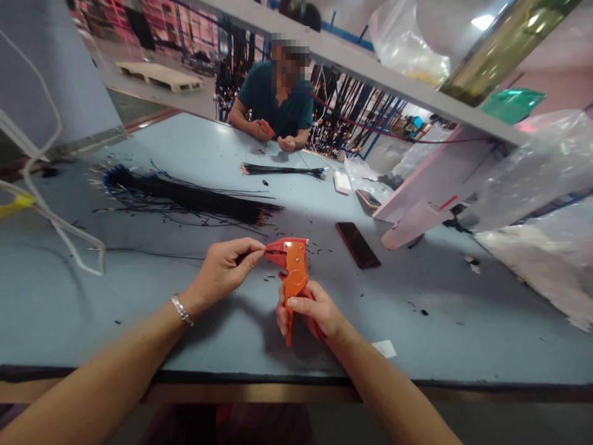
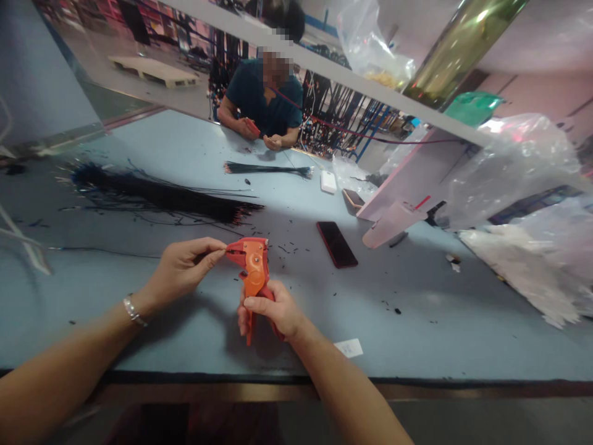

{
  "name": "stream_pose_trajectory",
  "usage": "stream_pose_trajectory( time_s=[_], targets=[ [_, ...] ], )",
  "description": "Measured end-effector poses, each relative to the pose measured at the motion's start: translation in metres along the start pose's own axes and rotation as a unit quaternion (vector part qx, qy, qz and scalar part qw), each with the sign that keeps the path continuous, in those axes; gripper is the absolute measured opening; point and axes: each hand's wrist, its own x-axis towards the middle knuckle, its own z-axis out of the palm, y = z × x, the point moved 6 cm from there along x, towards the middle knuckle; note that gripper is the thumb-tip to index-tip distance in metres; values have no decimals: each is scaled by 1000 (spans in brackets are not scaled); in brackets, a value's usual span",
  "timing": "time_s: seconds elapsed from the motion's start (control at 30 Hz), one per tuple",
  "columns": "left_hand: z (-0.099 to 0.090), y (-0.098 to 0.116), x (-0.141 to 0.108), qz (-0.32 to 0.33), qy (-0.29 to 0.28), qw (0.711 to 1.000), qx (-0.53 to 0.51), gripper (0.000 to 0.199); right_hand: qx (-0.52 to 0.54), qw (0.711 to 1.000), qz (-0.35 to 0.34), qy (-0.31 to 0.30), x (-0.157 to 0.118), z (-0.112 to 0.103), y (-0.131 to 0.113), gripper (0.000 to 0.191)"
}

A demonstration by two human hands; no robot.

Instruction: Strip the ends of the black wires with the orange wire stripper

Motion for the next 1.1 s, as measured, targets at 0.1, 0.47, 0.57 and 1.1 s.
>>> stream_pose_trajectory(
  time_s=[0.1, 0.47, 0.57, 1.1],
  targets=[
    [0, -2, 0, 2, 4, 1000, -1, 25, 3, 1000, -1, -1, 1, 0, 0, 30],
    [1, -2, 0, -6, 0, 1000, -5, 24, 16, 1000, 5, -17, 0, 1, -1, 31],
    [1, -2, 0, -7, 1, 1000, -8, 24, 18, 1000, 0, -18, 0, 1, -2, 30],
    [0, -2, -1, -22, 10, 999, -32, 22, -21, 999, -29, 8, 5, 1, 4, 35]
  ],
)
